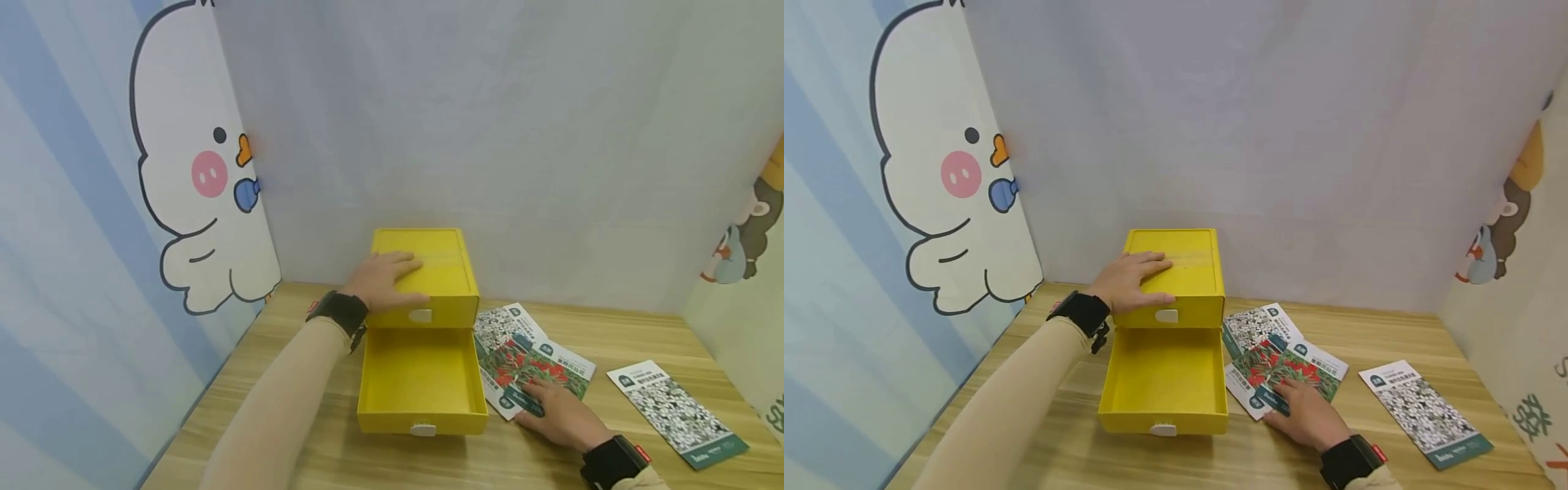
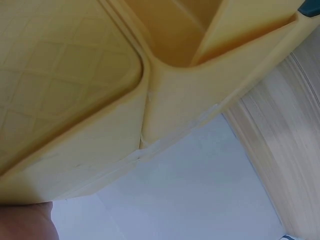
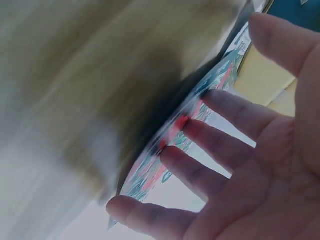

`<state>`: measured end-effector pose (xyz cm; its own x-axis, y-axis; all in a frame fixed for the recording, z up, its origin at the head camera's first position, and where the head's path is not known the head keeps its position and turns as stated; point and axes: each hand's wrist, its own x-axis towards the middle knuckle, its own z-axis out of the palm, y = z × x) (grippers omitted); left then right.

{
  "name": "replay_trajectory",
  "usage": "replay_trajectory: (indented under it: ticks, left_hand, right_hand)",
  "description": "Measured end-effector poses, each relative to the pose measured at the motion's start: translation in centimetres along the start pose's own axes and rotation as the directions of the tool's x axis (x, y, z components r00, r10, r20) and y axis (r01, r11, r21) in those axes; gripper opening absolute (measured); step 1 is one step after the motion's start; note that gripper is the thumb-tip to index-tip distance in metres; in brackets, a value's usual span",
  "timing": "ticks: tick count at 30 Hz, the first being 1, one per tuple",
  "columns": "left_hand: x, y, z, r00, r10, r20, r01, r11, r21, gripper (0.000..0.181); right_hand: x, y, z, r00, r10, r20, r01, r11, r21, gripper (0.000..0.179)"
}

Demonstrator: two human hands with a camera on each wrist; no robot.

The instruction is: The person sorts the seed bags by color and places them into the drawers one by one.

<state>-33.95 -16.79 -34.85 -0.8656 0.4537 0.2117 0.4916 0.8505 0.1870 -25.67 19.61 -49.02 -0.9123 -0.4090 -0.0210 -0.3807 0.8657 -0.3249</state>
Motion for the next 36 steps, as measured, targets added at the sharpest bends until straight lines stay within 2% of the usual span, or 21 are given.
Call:
replay_trajectory:
  ticks: [5, 19, 29, 32, 36]
  left_hand:
    - [0.0, 0.0, 0.0, 1.000, -0.008, 0.008, 0.008, 1.000, 0.002, 0.078]
    - [-0.1, 0.0, 0.1, 1.000, -0.004, 0.002, 0.004, 1.000, -0.007, 0.079]
    - [-0.1, 0.2, 0.0, 1.000, -0.005, -0.003, 0.005, 1.000, 0.009, 0.078]
    - [-0.1, 0.3, -0.1, 1.000, -0.003, -0.005, 0.003, 1.000, 0.005, 0.078]
    - [-0.1, 0.3, -0.1, 1.000, -0.003, -0.002, 0.003, 1.000, -0.005, 0.079]
  right_hand:
    - [-0.4, 0.2, -0.1, 0.999, 0.004, 0.032, -0.005, 1.000, 0.021, 0.068]
    - [-0.9, 1.0, -0.6, 0.999, 0.011, 0.052, -0.014, 0.999, 0.042, 0.056]
    - [-0.6, 1.7, -0.8, 0.993, 0.117, 0.016, -0.117, 0.992, 0.046, 0.039]
    - [-0.6, 1.9, -1.0, 0.981, 0.184, -0.065, -0.184, 0.983, 0.014, 0.047]
    - [-0.7, 2.6, -1.6, 0.929, 0.311, -0.203, -0.323, 0.946, -0.030, 0.063]
